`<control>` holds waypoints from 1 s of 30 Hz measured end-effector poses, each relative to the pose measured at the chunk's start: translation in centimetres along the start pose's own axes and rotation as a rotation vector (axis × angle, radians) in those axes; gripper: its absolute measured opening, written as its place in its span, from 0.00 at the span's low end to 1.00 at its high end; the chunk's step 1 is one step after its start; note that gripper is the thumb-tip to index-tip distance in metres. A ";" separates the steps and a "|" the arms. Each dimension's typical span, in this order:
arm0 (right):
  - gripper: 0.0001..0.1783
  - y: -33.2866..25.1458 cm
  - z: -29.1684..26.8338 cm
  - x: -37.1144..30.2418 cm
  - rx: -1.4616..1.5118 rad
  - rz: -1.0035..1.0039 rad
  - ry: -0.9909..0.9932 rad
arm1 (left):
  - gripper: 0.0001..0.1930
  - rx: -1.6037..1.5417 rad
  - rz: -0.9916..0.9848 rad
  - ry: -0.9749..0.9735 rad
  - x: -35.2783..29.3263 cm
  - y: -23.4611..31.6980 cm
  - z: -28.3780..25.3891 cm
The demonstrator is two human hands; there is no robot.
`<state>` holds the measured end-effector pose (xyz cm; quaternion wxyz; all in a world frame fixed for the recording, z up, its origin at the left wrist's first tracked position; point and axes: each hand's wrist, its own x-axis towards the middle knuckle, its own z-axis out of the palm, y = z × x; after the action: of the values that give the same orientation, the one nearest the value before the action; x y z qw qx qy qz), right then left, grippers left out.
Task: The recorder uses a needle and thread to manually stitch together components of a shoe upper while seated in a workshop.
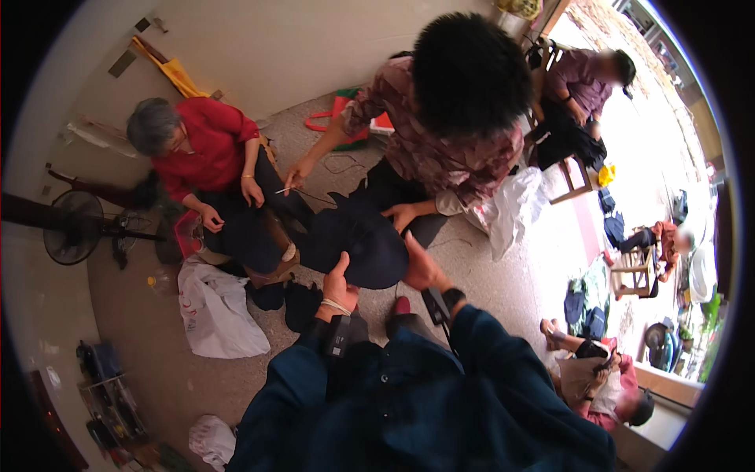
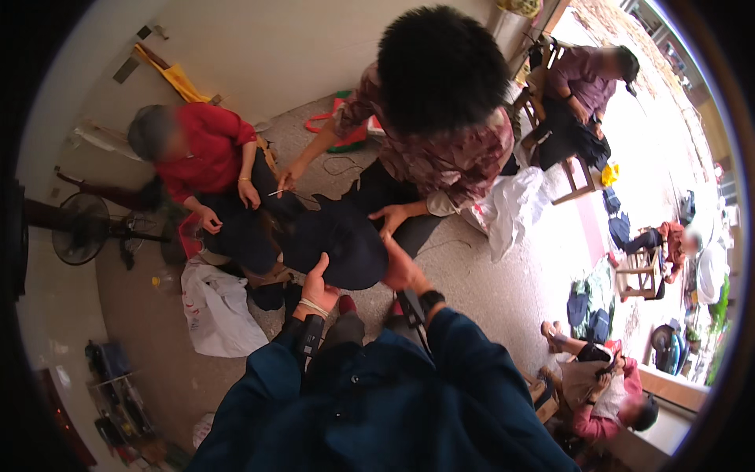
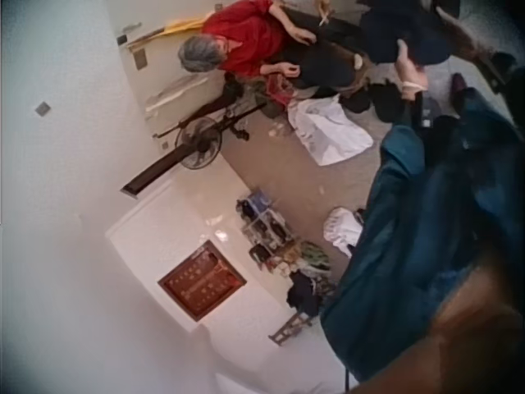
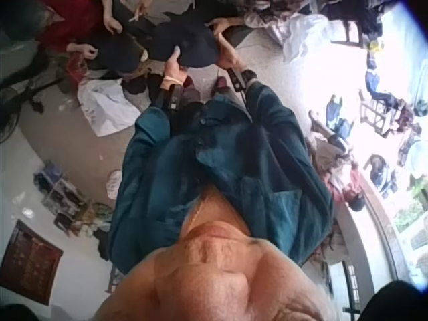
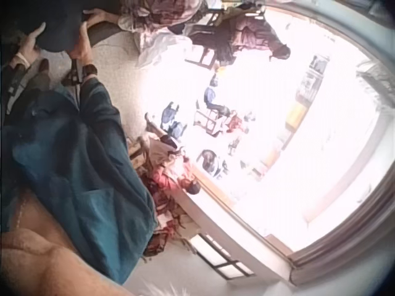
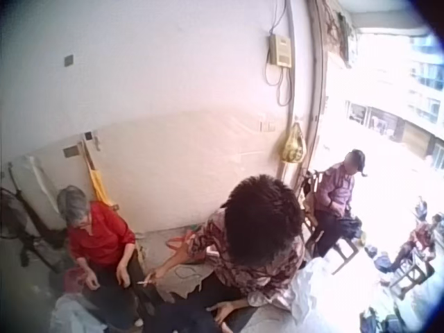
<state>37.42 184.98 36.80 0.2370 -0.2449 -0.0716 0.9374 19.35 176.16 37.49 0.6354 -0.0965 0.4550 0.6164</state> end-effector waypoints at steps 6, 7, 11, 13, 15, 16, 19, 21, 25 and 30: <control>0.22 4.5 0.2 2.3 0.191 0.068 0.205 | 0.17 0.132 0.122 0.170 -1.8 0.0 0.0; 0.19 4.0 -0.6 2.8 0.158 0.034 0.263 | 0.17 0.141 0.123 0.175 -2.1 0.6 -0.3; 0.20 1.3 -3.7 2.5 -0.016 0.073 0.158 | 0.13 0.212 0.107 0.106 -3.2 3.8 -2.3; 0.20 0.3 -4.2 2.4 -0.075 0.168 0.183 | 0.11 0.387 0.043 0.094 -3.1 4.6 -2.9; 0.20 -0.1 -4.1 2.6 -0.134 0.136 0.199 | 0.11 0.376 0.064 0.027 -3.4 4.3 -3.2; 0.19 -0.2 -3.9 2.8 -0.163 0.128 0.212 | 0.10 0.383 0.064 0.014 -3.6 4.0 -3.2; 0.19 0.3 -3.8 4.3 -0.212 0.065 0.267 | 0.10 0.282 -0.002 -0.040 -4.0 3.2 -3.2; 0.18 0.9 -4.0 5.4 -0.227 0.014 0.312 | 0.11 0.259 0.001 -0.078 -4.1 2.7 -3.2; 0.18 1.2 -4.8 6.7 -0.180 -0.019 0.363 | 0.12 0.267 -0.051 -0.088 -4.2 2.5 -3.3; 0.22 0.9 -5.2 6.6 -0.218 -0.006 0.360 | 0.12 0.270 -0.027 -0.056 -4.4 2.4 -3.1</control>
<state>34.57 187.46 29.28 0.2206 -0.4326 -0.1297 0.8645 16.60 171.54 39.88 0.6634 0.0009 0.5144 0.5434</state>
